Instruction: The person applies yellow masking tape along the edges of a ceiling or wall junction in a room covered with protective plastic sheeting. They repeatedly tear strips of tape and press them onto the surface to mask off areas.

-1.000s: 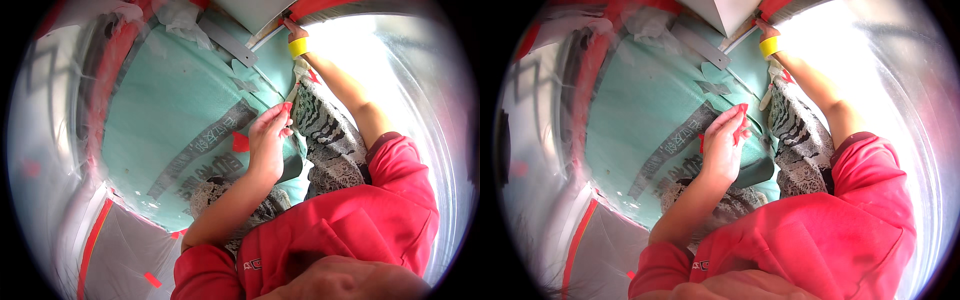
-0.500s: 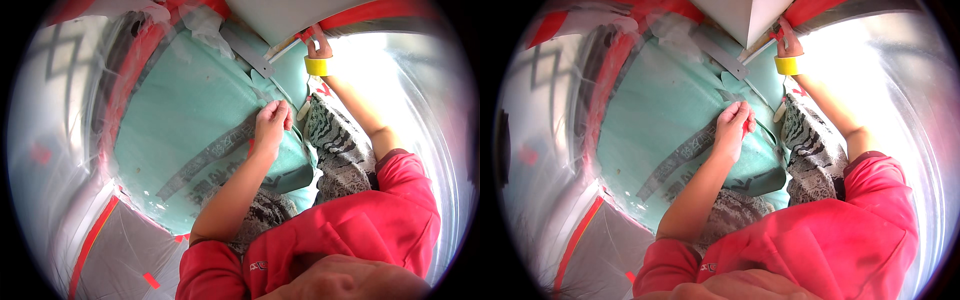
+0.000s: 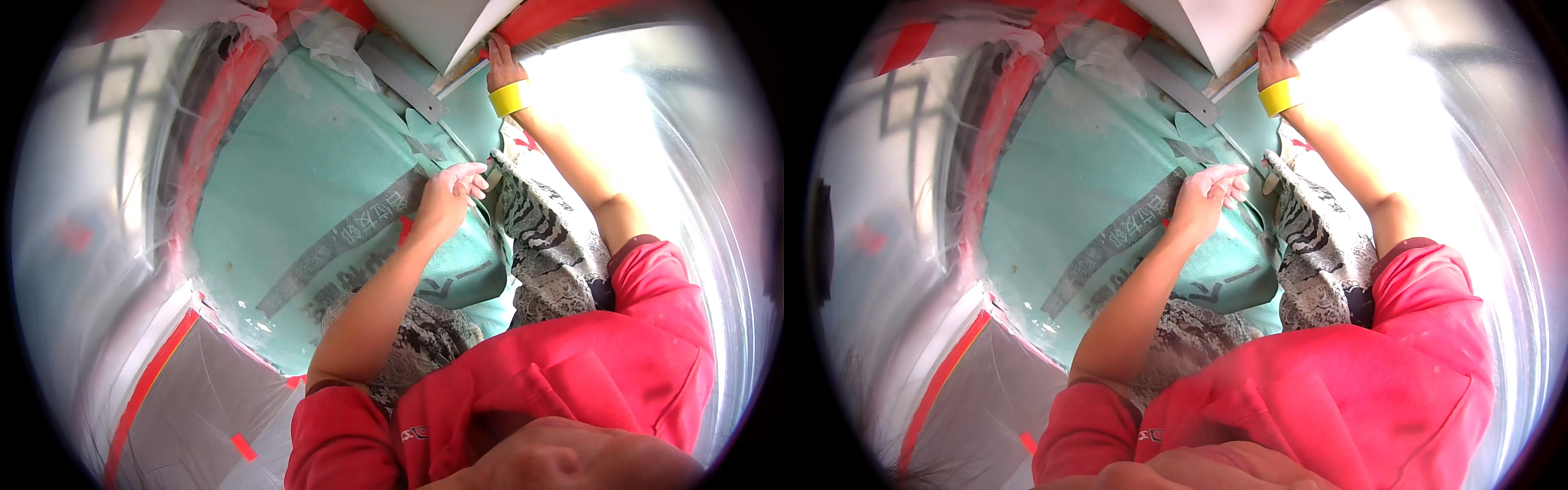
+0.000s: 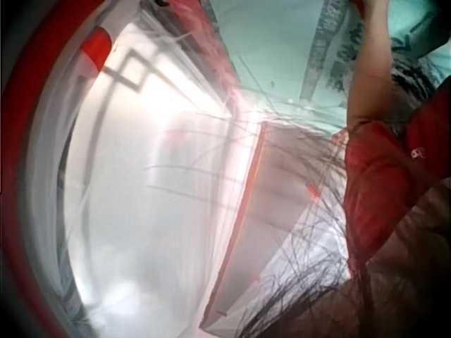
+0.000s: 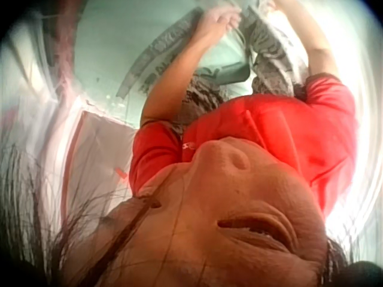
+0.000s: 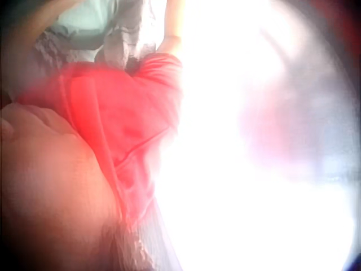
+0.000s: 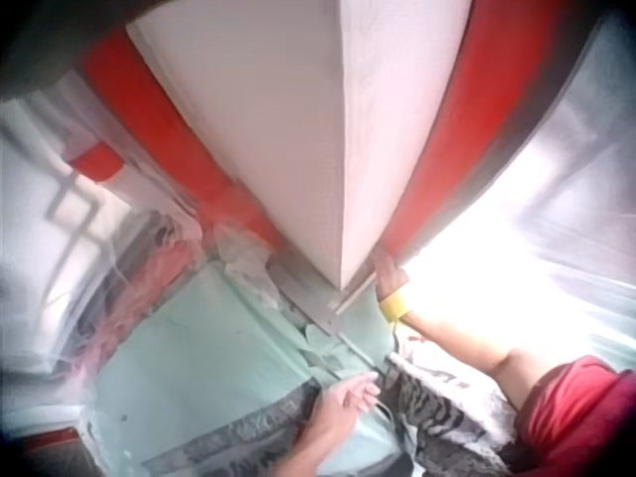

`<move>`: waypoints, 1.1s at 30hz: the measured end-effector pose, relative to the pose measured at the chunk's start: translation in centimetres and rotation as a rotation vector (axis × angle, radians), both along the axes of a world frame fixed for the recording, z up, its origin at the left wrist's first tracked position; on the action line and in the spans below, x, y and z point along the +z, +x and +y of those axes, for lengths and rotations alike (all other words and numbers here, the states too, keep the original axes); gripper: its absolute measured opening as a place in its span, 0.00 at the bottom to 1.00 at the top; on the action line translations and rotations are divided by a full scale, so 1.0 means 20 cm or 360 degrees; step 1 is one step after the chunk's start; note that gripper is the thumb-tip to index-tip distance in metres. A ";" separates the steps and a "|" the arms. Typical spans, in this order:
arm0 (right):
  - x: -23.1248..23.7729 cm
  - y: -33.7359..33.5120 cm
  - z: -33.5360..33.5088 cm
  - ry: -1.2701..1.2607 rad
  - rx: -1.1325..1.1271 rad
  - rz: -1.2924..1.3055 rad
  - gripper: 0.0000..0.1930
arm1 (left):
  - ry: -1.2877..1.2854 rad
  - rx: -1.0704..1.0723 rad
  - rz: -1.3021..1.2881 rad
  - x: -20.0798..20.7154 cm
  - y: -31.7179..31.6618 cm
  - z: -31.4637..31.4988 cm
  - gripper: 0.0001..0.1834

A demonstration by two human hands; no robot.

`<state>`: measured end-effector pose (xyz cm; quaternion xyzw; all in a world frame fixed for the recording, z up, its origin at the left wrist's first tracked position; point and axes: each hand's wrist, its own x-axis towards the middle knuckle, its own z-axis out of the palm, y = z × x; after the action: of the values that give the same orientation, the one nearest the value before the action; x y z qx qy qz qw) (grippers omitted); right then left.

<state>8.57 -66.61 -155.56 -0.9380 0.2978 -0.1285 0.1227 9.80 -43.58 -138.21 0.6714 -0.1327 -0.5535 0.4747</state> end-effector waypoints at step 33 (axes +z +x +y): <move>0.96 0.02 0.46 0.2224 0.0628 -0.0829 0.15 | -0.0484 0.1364 0.0609 0.35 0.54 0.16 0.16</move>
<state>8.90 -57.49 -136.46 -0.6179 0.0985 -0.1030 0.7733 20.58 -40.45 -131.18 0.4750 0.1658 -0.3962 0.7681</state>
